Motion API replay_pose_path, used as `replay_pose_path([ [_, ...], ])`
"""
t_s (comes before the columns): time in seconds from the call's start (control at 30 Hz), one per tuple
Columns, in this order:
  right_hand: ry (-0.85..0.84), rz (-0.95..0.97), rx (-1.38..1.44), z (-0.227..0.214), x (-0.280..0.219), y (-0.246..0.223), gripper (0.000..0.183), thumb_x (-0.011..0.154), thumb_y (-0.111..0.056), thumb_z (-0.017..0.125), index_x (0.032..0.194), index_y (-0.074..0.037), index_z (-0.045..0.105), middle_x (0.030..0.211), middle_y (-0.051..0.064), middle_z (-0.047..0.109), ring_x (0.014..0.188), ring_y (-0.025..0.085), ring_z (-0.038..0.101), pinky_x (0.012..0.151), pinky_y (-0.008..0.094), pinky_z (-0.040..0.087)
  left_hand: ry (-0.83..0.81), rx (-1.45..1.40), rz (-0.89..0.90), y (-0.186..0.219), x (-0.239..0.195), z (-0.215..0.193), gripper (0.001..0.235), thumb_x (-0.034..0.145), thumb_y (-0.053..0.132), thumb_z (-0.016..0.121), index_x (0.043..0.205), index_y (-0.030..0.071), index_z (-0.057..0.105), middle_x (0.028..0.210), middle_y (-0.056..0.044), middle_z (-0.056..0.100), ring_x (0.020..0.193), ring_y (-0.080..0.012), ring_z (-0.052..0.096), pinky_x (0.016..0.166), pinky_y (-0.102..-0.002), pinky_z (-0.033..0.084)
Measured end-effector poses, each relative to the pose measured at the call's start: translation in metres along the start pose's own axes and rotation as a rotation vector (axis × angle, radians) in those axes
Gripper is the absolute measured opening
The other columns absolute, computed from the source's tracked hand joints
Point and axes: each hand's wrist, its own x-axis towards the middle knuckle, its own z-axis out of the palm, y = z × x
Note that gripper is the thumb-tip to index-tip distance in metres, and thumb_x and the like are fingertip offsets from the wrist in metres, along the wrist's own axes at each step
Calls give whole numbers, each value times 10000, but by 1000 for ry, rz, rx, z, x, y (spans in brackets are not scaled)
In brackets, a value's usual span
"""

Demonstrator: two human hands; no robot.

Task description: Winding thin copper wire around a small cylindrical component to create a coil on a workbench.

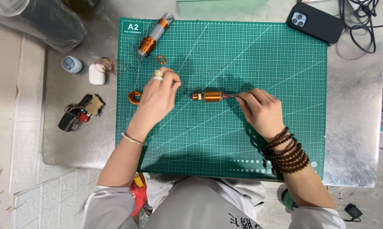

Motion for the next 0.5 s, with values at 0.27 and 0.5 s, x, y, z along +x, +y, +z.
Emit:
replay_pose_path([
  [0.27,22,-3,-22,-3,-3,4,70,887,-107,659,820,-119,672,657,-11,558,612,163,600,585,252,471,258,-132,-52,-11,-4,-25,93,979,-14,396,921,-5,468,840,-143,489,598,-247,525,574,-351,441],
  [0.5,27,-4,98,4,4,-10,77,861,-80,662,789,-100,681,629,3,568,601,168,602,566,250,480,430,-334,-10,-5,-4,-39,158,1019,113,316,950,12,416,846,-111,505,761,-280,626,702,-359,494],
])
